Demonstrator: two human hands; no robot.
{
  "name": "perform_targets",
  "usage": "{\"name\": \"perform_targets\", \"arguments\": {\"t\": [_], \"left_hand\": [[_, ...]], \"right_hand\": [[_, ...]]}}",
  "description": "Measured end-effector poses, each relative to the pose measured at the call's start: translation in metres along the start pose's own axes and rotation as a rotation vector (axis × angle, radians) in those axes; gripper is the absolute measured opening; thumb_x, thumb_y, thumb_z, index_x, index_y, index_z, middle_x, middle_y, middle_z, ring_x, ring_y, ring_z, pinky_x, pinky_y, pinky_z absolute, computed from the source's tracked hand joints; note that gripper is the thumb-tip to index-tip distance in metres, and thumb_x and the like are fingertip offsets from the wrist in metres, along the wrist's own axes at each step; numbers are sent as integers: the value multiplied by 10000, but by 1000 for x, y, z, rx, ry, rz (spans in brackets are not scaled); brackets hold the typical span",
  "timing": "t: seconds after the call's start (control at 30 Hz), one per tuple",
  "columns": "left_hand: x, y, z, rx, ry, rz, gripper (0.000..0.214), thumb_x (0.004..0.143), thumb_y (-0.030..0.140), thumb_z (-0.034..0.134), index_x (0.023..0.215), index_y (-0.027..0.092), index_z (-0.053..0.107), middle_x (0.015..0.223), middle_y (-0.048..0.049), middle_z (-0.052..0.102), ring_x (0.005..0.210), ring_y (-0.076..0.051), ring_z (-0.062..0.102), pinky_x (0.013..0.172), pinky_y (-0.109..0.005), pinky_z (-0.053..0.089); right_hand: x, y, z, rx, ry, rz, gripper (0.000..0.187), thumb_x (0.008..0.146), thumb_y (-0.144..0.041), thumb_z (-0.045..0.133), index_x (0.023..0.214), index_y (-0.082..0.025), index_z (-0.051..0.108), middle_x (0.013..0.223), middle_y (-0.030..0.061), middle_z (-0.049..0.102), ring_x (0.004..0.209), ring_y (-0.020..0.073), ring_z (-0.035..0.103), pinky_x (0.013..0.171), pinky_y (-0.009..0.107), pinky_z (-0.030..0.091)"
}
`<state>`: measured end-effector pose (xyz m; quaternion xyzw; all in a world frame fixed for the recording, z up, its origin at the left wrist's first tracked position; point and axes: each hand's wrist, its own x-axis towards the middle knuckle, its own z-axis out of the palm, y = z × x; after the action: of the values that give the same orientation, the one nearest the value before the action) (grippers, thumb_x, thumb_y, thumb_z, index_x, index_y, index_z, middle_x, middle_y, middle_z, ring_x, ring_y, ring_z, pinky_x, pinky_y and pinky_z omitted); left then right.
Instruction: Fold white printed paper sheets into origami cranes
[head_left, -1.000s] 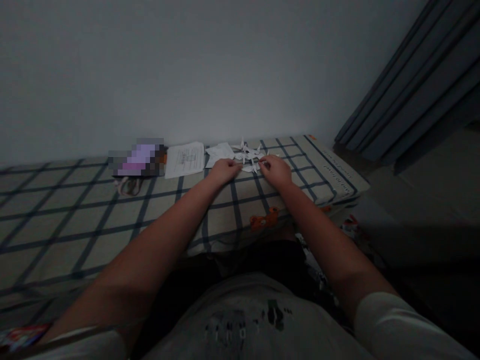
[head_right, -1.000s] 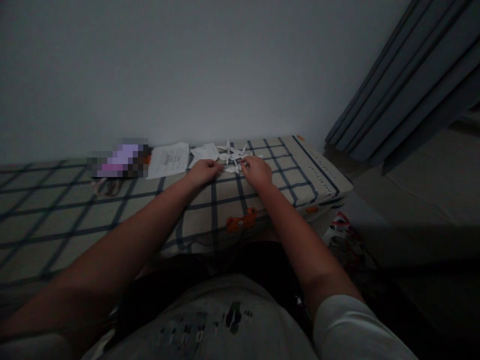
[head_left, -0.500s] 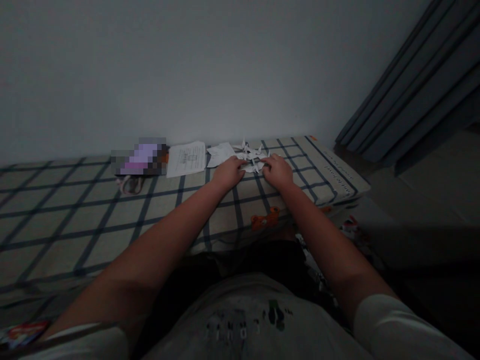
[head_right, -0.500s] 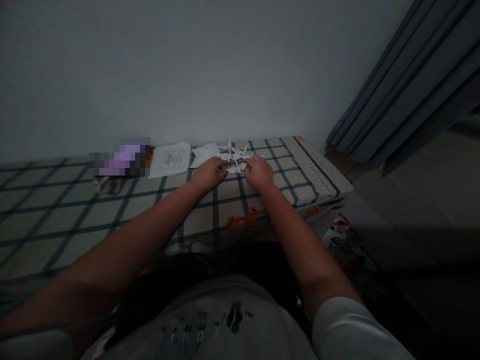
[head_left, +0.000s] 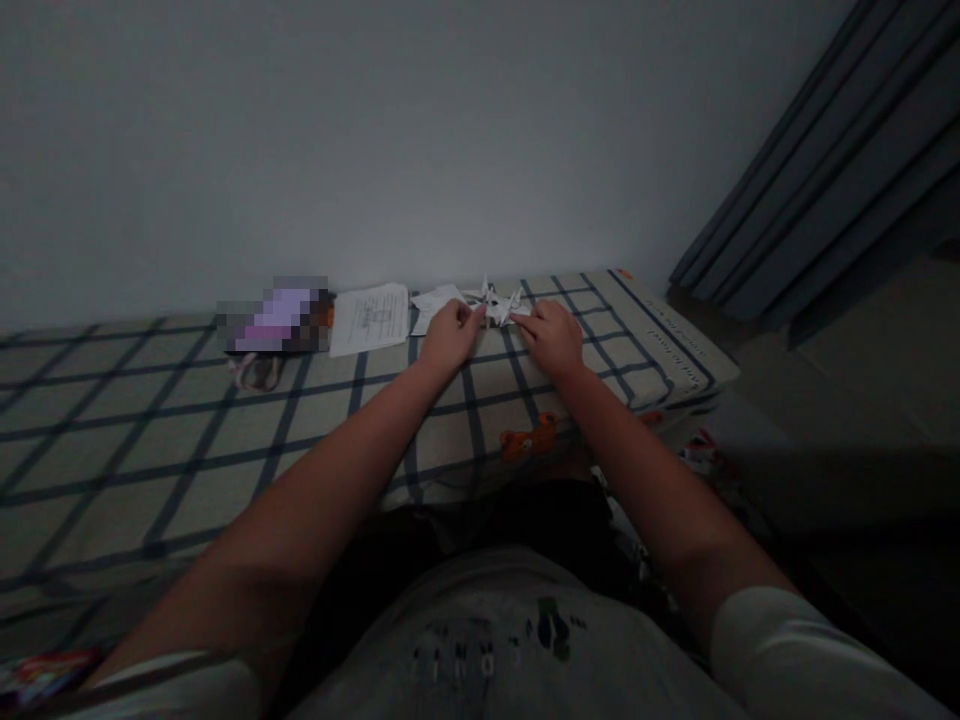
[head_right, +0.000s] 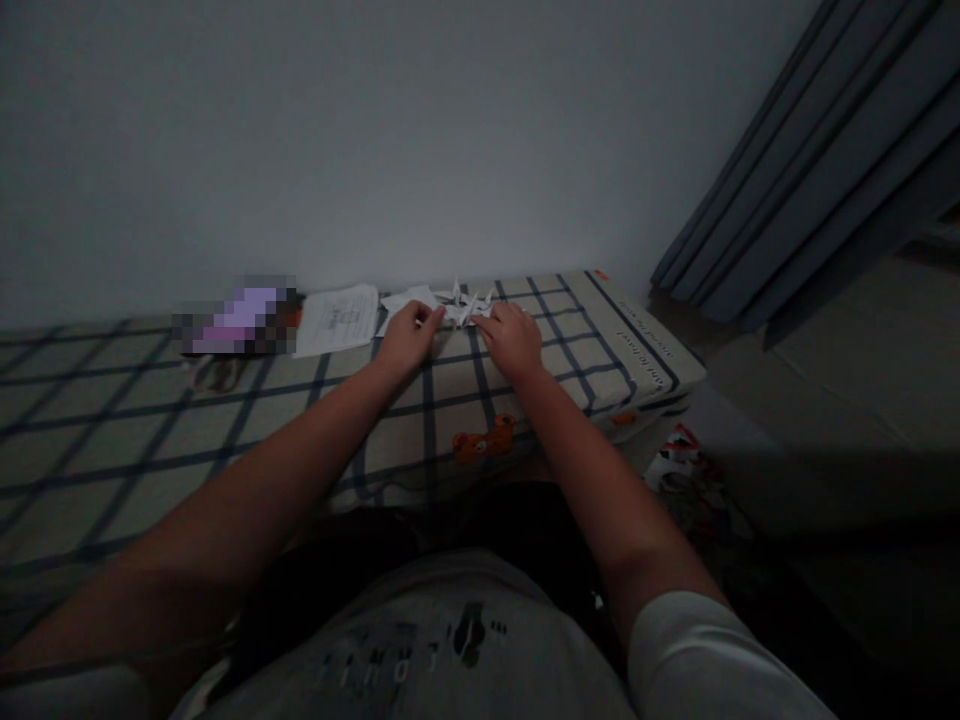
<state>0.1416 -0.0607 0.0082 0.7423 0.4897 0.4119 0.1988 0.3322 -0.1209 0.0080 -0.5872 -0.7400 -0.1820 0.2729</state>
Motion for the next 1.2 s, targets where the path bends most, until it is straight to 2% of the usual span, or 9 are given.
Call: {"name": "perform_targets", "arguments": {"t": [0.1, 0.17, 0.33, 0.43, 0.5, 0.6, 0.73, 0.9, 1.2], "left_hand": [[3, 6, 3, -434, -170, -335, 470, 856, 631, 517, 786, 172, 594, 671, -19, 560, 534, -123, 480, 487, -256, 317], [3, 8, 5, -702, -251, -416, 378, 803, 548, 631, 771, 176, 569, 647, 13, 524, 462, -82, 413, 421, -233, 221], [-1, 3, 4, -816, -116, -302, 264, 768, 396, 697, 757, 181, 543, 590, 55, 465, 469, -56, 393, 426, -193, 255], [-1, -4, 2, -743, -25, -250, 280, 791, 421, 671, 737, 183, 534, 595, 50, 477, 487, -61, 410, 457, -197, 304], [-2, -7, 2, -708, 22, -215, 288, 786, 430, 681, 735, 179, 550, 612, 39, 502, 510, -68, 435, 472, -200, 321], [-5, -7, 3, -717, 15, -175, 293, 770, 445, 706, 768, 177, 588, 632, 34, 514, 521, -73, 442, 476, -203, 328], [-6, -6, 4, -811, -67, -172, 266, 773, 419, 717, 792, 176, 611, 635, 42, 498, 521, -59, 430, 475, -184, 322], [-7, -1, 0, -1036, -203, -281, 262, 740, 362, 768, 815, 157, 623, 688, 35, 527, 545, -44, 447, 435, -162, 287], [-1, -5, -3, -1288, -325, -412, 82, 816, 178, 711, 810, 133, 643, 666, 27, 568, 531, -27, 501, 421, -119, 348]], "right_hand": [[-2, -4, -7, 26, 25, -41, 389, 1006, -359, 393, 1211, -267, 711, 932, 102, 625, 939, 235, 502, 833, 359, 346], [-2, -7, -10, 76, 21, -24, 394, 1004, -362, 391, 1216, -266, 710, 926, 105, 622, 951, 237, 500, 863, 371, 353], [7, -18, -4, 523, 127, 201, 370, 913, -225, 477, 1228, -217, 671, 1033, 92, 601, 981, 196, 543, 841, 325, 444], [18, -27, 3, 1014, 160, 561, 488, 895, -341, 523, 1366, -216, 504, 998, 53, 612, 764, 138, 571, 622, 258, 460], [23, -34, 8, 1234, 80, 663, 512, 824, -464, 633, 1263, -212, 563, 939, 29, 627, 716, 121, 575, 546, 225, 433], [27, -40, 16, 1376, 31, 701, 334, 749, -445, 719, 946, -177, 683, 821, 7, 638, 676, 89, 556, 538, 192, 416], [27, -42, 25, 1645, 83, 824, 155, 747, -300, 732, 793, -171, 661, 778, -15, 656, 642, 66, 554, 561, 182, 423], [29, -41, 23, 1938, 10, 795, 28, 827, -202, 639, 824, -178, 654, 806, -20, 687, 701, 69, 610, 625, 180, 468], [27, -36, 30, 2021, -120, 799, 57, 889, -255, 634, 867, -202, 636, 791, -43, 684, 652, 54, 592, 623, 178, 495]]}}
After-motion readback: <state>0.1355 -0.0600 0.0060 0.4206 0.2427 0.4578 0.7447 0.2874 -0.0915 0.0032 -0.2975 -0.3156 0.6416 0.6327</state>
